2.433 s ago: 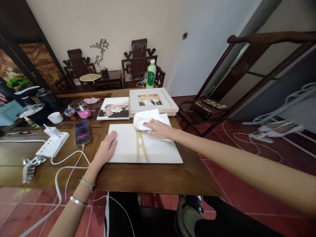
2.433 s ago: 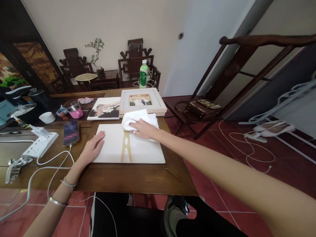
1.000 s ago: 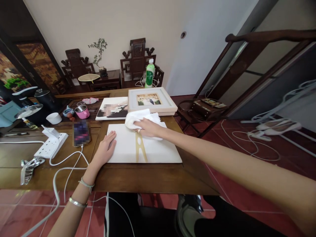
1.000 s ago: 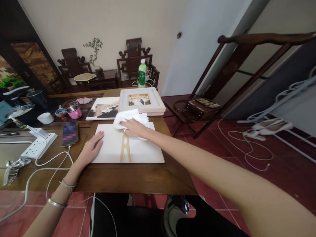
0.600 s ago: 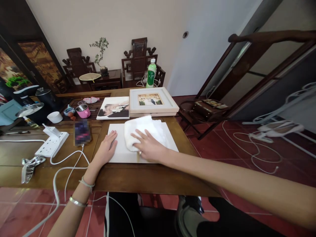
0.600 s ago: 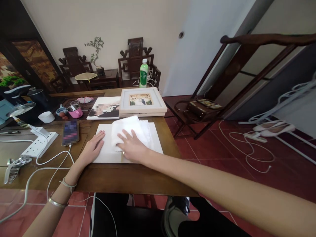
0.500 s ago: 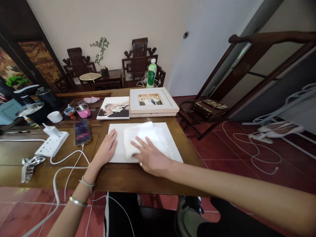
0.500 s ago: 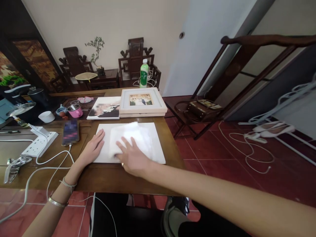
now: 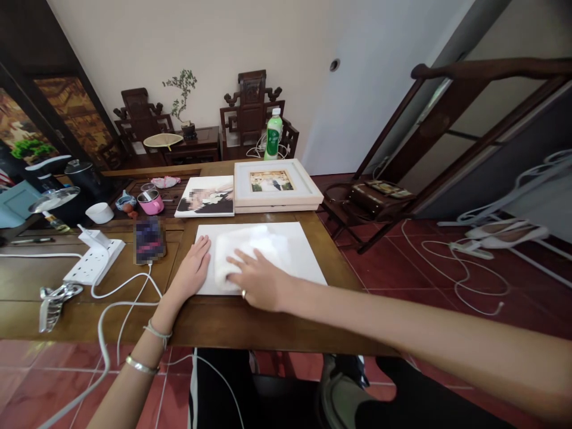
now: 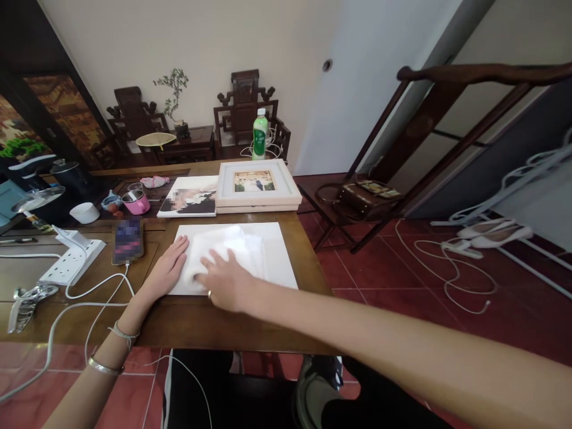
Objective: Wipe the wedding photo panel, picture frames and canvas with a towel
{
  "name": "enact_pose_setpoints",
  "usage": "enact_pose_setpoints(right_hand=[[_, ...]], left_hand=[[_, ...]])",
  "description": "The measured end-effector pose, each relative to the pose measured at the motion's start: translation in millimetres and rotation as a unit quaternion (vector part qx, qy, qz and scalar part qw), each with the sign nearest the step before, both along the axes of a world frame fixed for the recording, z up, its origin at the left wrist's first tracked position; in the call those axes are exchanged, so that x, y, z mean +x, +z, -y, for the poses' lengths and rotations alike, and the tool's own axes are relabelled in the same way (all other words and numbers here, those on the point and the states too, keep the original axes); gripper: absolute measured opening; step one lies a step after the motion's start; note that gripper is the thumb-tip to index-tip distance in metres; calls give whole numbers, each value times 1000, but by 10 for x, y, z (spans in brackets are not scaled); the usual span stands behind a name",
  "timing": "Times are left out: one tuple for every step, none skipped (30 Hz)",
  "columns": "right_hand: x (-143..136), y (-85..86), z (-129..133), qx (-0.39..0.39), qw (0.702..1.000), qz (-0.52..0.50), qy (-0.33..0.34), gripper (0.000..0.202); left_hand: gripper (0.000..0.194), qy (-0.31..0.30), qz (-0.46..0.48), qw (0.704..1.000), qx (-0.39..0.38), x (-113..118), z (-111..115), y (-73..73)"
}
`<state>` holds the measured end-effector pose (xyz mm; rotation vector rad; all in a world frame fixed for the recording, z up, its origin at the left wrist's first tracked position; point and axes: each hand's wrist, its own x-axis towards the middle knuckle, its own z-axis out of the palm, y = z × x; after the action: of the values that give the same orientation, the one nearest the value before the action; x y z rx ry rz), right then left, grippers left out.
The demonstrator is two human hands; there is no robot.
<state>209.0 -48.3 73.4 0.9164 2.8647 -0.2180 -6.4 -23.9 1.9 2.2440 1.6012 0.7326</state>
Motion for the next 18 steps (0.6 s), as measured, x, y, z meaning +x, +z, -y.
enact_pose_setpoints(right_hand=[[5, -9, -140, 10, 1000, -9, 1, 45], [13, -21, -278, 22, 1000, -21, 2, 44], [23, -34, -407, 33, 999, -36, 3, 42], [32, -47, -524, 44, 998, -50, 1, 39], [40, -58, -628, 53, 997, -63, -5, 38], [45, -67, -717, 59, 996, -70, -13, 37], [46, -74, -789, 62, 995, -72, -20, 36], [42, -80, -846, 63, 995, -72, -27, 35], [34, -86, -885, 64, 995, -71, -31, 35], [24, -93, -906, 64, 995, -71, -35, 35], [11, -102, -910, 66, 995, -71, -38, 35], [-2, -115, -895, 68, 994, -73, -41, 35], [-16, -131, -862, 71, 994, -74, -44, 36], [-29, -150, -811, 74, 994, -71, -48, 38], [-42, -169, -744, 78, 994, -65, -51, 40], [-54, -189, -661, 80, 994, -53, -54, 41], [-65, -205, -564, 80, 995, -37, -54, 42], [-75, -215, -454, 80, 995, -22, -51, 43]], left_hand=[[54, -1, 2, 1000, 1, 0, 1, -1], [53, -2, 5, 1000, 4, 1, 1, -3], [52, -2, 9, 1000, 8, 1, 1, -6], [51, -3, 13, 1000, 10, 1, 1, -9], [50, -2, 17, 1000, 12, 2, 0, -11], [50, -2, 19, 1000, 13, 2, -1, -12], [49, -2, 20, 1000, 13, 2, -2, -14], [50, -2, 19, 1000, 11, 2, -3, -14], [50, -2, 16, 1000, 10, 1, -5, -16], [50, -2, 14, 1000, 9, -1, -6, -18], [49, -3, 13, 1000, 9, -4, -8, -21], [49, -3, 12, 1000, 11, -7, -9, -26], [49, -3, 13, 1000, 13, -11, -11, -33], [49, -3, 14, 1000, 16, -16, -13, -40], [48, -4, 15, 1000, 19, -20, -15, -48], [48, -5, 16, 1000, 21, -23, -17, -55], [48, -6, 17, 1000, 22, -26, -18, -61], [48, -6, 17, 1000, 23, -27, -19, -65]])
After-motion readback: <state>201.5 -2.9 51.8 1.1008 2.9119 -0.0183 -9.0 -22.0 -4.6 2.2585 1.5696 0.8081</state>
